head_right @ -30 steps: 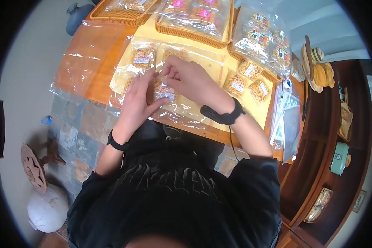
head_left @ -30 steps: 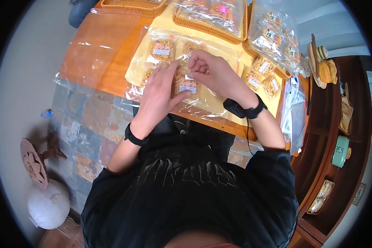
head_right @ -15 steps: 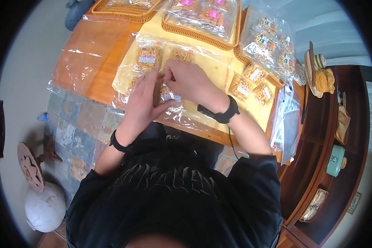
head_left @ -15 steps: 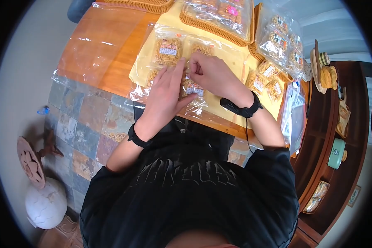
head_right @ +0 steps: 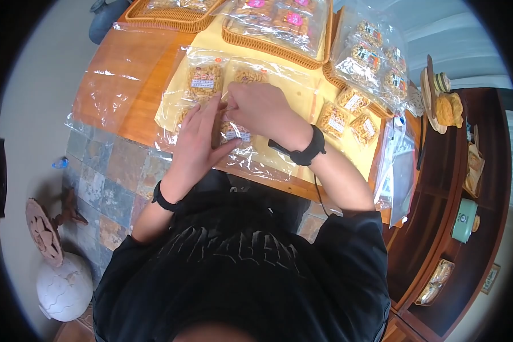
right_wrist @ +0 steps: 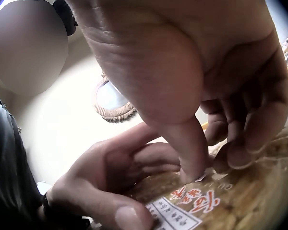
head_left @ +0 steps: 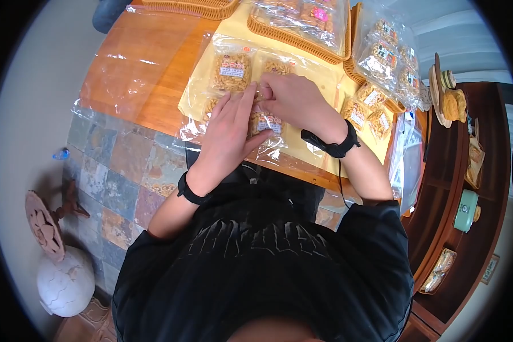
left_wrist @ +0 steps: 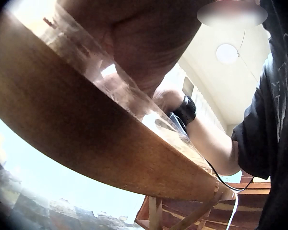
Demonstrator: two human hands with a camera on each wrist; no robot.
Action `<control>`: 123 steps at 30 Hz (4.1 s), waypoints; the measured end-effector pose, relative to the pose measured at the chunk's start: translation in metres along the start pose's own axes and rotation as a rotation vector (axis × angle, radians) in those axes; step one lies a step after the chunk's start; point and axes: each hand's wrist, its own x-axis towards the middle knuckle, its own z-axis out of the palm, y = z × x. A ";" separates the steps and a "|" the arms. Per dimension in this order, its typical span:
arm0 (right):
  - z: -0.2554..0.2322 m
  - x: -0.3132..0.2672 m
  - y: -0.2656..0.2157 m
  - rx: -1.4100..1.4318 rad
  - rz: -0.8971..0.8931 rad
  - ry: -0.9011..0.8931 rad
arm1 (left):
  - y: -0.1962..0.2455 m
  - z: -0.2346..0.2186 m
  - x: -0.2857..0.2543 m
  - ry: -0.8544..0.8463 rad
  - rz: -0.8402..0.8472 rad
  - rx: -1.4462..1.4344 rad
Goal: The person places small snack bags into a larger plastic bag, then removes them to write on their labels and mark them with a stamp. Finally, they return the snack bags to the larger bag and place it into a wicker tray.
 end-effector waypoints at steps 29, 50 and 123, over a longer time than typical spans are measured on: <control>-0.096 -0.214 0.203 -0.195 1.030 0.641 | 0.003 0.003 0.004 -0.054 -0.007 0.080; -0.093 -0.255 0.156 0.134 0.502 1.519 | 0.012 -0.004 0.004 -0.038 -0.071 -0.011; 0.067 -0.009 0.013 0.831 0.067 0.484 | -0.006 -0.020 -0.007 -0.243 0.080 0.143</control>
